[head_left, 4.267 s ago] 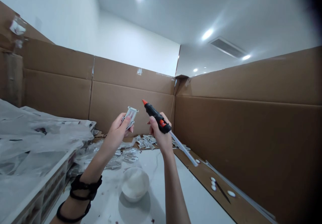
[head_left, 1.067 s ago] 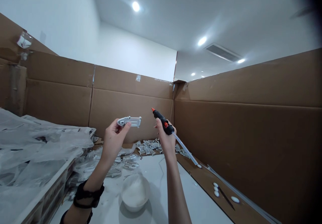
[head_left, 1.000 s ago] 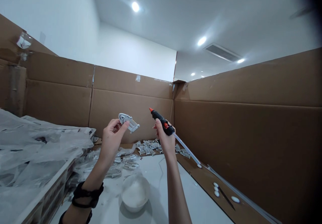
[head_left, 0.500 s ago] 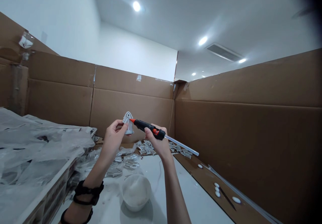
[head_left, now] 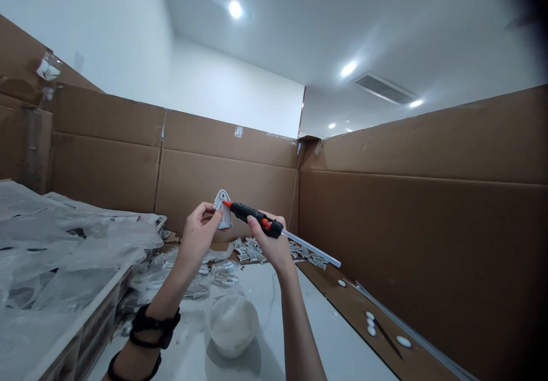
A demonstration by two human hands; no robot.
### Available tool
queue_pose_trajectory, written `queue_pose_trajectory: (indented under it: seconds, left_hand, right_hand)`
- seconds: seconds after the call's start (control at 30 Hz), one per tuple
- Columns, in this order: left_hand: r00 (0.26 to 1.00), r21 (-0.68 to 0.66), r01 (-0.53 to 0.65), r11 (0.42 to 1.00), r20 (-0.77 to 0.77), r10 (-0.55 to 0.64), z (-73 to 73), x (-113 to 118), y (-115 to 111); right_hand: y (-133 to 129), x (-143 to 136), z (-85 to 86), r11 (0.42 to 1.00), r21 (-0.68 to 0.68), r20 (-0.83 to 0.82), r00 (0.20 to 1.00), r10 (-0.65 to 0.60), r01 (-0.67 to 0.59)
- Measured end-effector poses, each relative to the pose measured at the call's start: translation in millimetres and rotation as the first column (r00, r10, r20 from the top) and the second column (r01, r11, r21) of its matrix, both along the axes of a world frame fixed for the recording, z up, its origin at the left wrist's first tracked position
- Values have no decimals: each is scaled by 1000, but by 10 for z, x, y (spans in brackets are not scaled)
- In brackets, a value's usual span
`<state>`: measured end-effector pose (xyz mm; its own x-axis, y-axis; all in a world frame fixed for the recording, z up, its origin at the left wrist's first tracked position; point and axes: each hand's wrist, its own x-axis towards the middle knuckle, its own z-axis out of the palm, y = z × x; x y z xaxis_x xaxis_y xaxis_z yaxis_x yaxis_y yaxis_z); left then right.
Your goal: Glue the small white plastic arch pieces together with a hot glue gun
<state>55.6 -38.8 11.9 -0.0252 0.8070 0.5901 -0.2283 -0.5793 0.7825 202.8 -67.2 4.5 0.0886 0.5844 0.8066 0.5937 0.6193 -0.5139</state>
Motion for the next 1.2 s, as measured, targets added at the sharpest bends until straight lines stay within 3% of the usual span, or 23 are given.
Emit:
queue_pose_trajectory:
  seconds: [0.57,0.8,0.93,1.0,1.07,1.13,1.2]
  left_hand:
    - [999,8,12,1000,34,-13,-40,11,40]
    - [997,13,32,999,72,-33,-38,25,4]
    - [988,14,83,996,128,-84,-22,-13,-1]
    - [979,0,150,989,139,-148,-22,-32,3]
    - [970,-29,216,976,123,-211,-33,-36,16]
    - [966,-67,248,966,89,-242,-54,-25,36]
    - [970,-96,241,966,51,-237,-77,-9,61]
  right_hand:
    - [70,30,-67,997,36,-53,997,-63,65]
    - [18,90,-16,992,26,15,992,-126,126]
    - [44,169,0,981,8,-110,975,-193,195]
    - [87,159,-4,994,-53,-237,966,-107,98]
    - [123,104,-6,987,-127,-341,939,48,-97]
    - [138,28,-7,945,-144,-392,894,218,-293]
    - [136,-33,-11,905,-120,-396,856,332,-407]
